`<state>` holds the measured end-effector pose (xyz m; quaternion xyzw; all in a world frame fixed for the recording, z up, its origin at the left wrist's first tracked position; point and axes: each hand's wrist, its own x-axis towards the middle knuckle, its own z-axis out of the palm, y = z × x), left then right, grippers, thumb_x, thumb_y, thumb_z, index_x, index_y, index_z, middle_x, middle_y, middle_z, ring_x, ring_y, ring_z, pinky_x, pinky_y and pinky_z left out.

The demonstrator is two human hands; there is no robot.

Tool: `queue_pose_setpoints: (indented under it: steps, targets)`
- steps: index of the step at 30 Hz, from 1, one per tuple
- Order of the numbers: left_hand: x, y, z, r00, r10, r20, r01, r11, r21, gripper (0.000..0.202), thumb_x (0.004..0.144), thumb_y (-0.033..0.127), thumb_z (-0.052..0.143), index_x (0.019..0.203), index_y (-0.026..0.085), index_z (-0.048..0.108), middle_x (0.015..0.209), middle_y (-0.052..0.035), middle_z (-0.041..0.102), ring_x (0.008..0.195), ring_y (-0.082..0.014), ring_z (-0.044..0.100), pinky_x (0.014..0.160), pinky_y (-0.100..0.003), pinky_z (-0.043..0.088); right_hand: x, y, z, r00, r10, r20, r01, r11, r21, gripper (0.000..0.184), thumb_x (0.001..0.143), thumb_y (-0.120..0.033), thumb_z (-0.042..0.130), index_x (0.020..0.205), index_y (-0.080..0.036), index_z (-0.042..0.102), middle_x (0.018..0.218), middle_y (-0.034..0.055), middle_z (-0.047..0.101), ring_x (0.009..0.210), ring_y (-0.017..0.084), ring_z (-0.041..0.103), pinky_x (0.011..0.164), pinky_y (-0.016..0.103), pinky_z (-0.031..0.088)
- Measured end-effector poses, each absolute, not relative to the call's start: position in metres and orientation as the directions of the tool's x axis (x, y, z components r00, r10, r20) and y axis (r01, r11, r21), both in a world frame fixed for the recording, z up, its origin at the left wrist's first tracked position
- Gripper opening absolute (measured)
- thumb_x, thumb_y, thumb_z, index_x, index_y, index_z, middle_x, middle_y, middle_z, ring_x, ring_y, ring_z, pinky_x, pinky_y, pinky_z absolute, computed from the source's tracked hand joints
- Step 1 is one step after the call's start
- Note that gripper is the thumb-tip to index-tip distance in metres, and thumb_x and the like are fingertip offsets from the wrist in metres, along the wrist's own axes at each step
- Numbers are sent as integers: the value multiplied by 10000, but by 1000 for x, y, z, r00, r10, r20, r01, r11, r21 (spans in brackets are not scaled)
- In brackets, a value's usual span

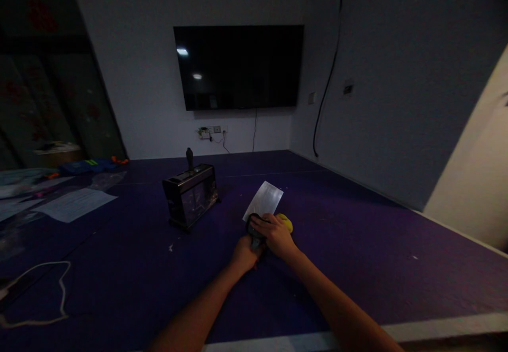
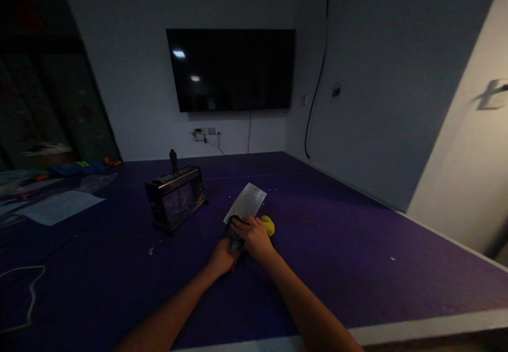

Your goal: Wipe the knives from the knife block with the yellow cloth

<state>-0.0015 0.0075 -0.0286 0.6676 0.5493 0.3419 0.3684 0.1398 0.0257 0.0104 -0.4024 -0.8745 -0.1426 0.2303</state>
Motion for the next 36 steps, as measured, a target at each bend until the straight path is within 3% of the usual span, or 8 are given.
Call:
queue_pose_setpoints:
  steps: [6, 13, 18, 23, 26, 29, 32, 36]
  targets:
    - [-4, 8, -29, 185, 983, 4, 288, -58, 956, 293, 718, 404, 585, 593, 153, 503, 396, 38, 452, 294, -82, 429, 323, -177, 287, 138, 26, 12, -623, 623, 473, 722, 690, 41, 532, 763, -99, 444, 1240, -318, 533, 1292, -25, 532, 1065, 225, 466, 783, 341, 354]
    - [-8, 7, -21, -7, 997, 82, 62, -81, 995, 346, 686, 467, 620, 808, 164, 507, 486, 63, 494, 308, -73, 437, 336, -176, 321, 147, 24, 19, -547, 662, 513, 778, 628, 19, 590, 716, -32, 418, 1217, -310, 556, 1285, -42, 538, 1059, 205, 477, 784, 327, 357]
    - [-24, 8, -7, -167, 963, 210, 377, -134, 916, 350, 697, 454, 621, 867, 164, 522, 654, -9, 592, 528, -138, 576, 490, -221, 412, 156, 27, 16, -410, 692, 593, 860, 511, -2, 642, 670, -10, 414, 1220, -309, 554, 1283, -34, 540, 1042, 216, 486, 797, 351, 375]
    - [-31, 2, 3, -204, 920, 334, 597, -153, 787, 316, 839, 439, 441, 949, 167, 557, 887, -103, 653, 871, -215, 618, 730, -271, 428, 164, 34, 13, -150, 659, 737, 833, 486, -265, 664, 610, -13, 402, 1188, -285, 581, 1219, -12, 593, 1039, 233, 489, 845, 387, 389]
    - [-30, 1, 1, -195, 907, 373, 566, -206, 798, 316, 854, 403, 427, 999, 161, 568, 914, -111, 658, 893, -216, 618, 754, -274, 430, 165, 41, 10, 127, 677, 724, 587, 538, -606, 536, 601, -70, 412, 1049, -234, 655, 1041, 40, 671, 918, 227, 556, 778, 369, 433]
    - [-31, 2, -2, -218, 876, 430, 552, -253, 795, 327, 834, 376, 475, 1055, 152, 564, 967, -119, 650, 925, -215, 606, 795, -292, 431, 166, 49, 7, 375, 813, 445, 66, 456, -888, 265, 589, -163, 471, 777, -209, 652, 684, 19, 644, 603, 178, 565, 552, 289, 436]
    - [-33, 5, -4, -251, 846, 470, 565, -267, 781, 299, 816, 336, 513, 1046, 156, 576, 970, -109, 640, 925, -208, 592, 807, -305, 430, 168, 53, 6, 349, 909, 229, -278, 334, -900, 129, 525, -177, 506, 636, -221, 553, 517, -37, 546, 449, 136, 494, 444, 249, 382]
    - [-35, 7, -5, -249, 819, 517, 630, -268, 728, 184, 767, 272, 585, 910, 160, 614, 892, -76, 616, 874, -192, 573, 792, -303, 425, 166, 51, 11, 197, 967, 163, -374, 228, -899, 192, 499, -187, 489, 681, -220, 539, 551, -21, 603, 488, 172, 549, 496, 288, 438]
